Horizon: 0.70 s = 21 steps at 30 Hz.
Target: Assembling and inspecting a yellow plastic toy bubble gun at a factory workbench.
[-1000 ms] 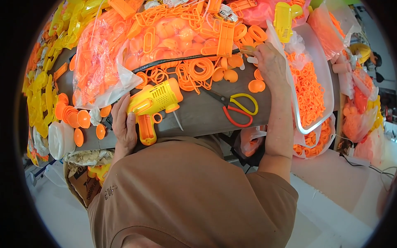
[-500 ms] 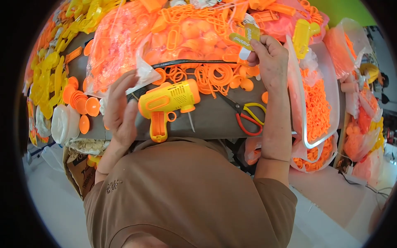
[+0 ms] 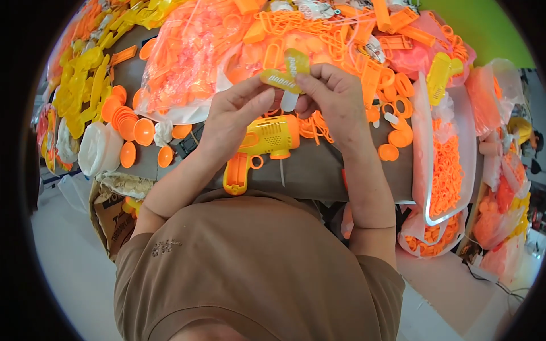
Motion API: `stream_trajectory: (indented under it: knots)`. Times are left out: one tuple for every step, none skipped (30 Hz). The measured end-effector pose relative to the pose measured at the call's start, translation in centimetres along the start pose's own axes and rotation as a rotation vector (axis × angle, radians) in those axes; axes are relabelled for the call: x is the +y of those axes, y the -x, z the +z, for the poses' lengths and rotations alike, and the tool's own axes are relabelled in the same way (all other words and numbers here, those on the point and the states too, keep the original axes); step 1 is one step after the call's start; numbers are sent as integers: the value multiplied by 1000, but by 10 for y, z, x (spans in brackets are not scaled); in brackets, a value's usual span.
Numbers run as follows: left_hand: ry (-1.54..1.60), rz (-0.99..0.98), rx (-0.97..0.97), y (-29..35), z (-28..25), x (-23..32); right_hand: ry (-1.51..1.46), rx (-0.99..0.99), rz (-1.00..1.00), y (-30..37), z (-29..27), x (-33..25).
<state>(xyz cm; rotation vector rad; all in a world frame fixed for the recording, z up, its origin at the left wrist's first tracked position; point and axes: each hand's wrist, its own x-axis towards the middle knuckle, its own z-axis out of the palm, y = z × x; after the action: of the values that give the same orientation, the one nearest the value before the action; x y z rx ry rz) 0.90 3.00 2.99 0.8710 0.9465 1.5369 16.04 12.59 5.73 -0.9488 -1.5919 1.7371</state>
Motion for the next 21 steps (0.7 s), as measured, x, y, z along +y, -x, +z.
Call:
stream_trajectory:
  knots:
    - [-31, -19, 22, -2, -2, 0, 6, -3, -6, 3, 6, 1]
    - [-62, -40, 42, -3, -4, 0, 20, 3, -12, 6, 11, 3]
    - [-91, -60, 60, -4, -4, -1, 16, 3, -11, 6, 13, 5]
    - [-137, 0, 113, -4, -1, -1, 13, 7, -17, 7, 13, 7]
    - [-135, -3, 110, -3, -1, -2, 10, 13, -24, 9, 12, 7]
    - [-95, -10, 109, -2, -2, -3, 12, 18, -21, 11, 9, 7]
    - [-56, -16, 112, -1, -4, -3, 37, 86, -42, 14, 4, 6]
    - [-53, -17, 113, -1, -4, -3, 63, 153, -62, 18, -2, 5]
    - [28, -28, 138, -2, -5, -3, 150, 230, -105, 23, -15, 6]
    - [108, -39, 161, -2, -6, -2, 235, 309, -149, 30, -34, 10]
    - [110, -39, 164, -1, -9, -1, 327, 380, -104, 38, -54, 12]
    - [110, -64, 136, -1, -12, 1, 419, 457, -57, 47, -75, 13]
    - [108, -89, 109, 1, -14, 2, 542, 548, 17, 53, -92, 18]
    - [110, -91, 109, 1, -15, 3, 667, 639, 93, 58, -106, 23]
    - [95, -102, 105, 2, -16, 3, 668, 639, 96, 58, -117, 31]
    - [81, -114, 97, 1, -16, 3, 713, 631, 195, 57, -124, 38]
    - [83, -116, 96, 2, -15, 2, 757, 621, 294, 55, -129, 44]
    - [72, -106, 90, 2, -15, 2, 791, 581, 312, 54, -131, 50]
    - [57, -89, 88, 3, -14, 2, 789, 577, 308, 52, -131, 53]
    - [54, -85, 93, 4, -12, 4, 837, 528, 309, 50, -132, 56]
    - [74, -79, 131, 5, -9, 6, 885, 479, 310, 49, -132, 58]
